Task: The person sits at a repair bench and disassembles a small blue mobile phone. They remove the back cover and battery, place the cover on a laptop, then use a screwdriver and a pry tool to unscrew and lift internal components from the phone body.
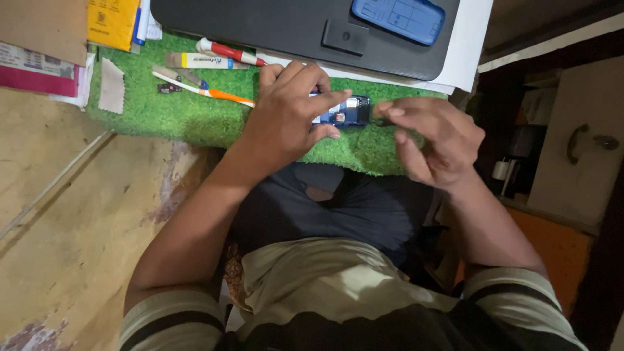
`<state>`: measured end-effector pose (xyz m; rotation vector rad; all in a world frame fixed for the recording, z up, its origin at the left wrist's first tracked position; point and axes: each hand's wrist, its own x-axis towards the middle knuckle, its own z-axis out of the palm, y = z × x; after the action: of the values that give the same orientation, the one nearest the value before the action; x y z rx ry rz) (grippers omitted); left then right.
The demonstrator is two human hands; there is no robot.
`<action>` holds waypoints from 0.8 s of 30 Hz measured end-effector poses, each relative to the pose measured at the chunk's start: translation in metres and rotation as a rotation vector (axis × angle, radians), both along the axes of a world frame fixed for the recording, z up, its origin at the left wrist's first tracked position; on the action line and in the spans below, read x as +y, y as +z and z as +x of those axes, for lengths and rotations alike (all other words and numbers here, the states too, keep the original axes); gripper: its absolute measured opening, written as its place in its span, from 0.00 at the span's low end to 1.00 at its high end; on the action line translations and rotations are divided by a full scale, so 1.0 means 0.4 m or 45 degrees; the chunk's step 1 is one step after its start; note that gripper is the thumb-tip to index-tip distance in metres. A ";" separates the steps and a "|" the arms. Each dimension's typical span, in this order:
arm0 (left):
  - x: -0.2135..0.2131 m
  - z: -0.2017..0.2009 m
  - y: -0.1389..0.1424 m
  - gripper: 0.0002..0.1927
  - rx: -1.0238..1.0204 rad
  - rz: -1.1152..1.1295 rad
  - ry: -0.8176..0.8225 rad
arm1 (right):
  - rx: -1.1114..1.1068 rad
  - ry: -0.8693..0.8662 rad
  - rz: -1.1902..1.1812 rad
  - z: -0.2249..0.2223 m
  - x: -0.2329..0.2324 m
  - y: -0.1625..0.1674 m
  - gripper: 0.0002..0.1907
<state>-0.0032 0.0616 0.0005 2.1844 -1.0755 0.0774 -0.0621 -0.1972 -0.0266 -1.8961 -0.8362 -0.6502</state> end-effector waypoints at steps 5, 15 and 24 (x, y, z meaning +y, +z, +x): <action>-0.003 -0.001 -0.002 0.29 -0.007 0.012 0.011 | -0.032 -0.235 -0.033 -0.009 0.006 0.011 0.14; -0.001 0.003 -0.007 0.29 -0.006 -0.003 -0.002 | -0.143 -0.171 -0.114 0.006 -0.019 0.016 0.19; -0.003 0.003 -0.002 0.30 -0.008 -0.005 -0.002 | 0.251 0.055 0.022 0.007 -0.019 0.045 0.12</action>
<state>-0.0020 0.0605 -0.0003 2.1809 -1.0793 0.0856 -0.0595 -0.2047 -0.0085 -1.8861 -0.7398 -0.4345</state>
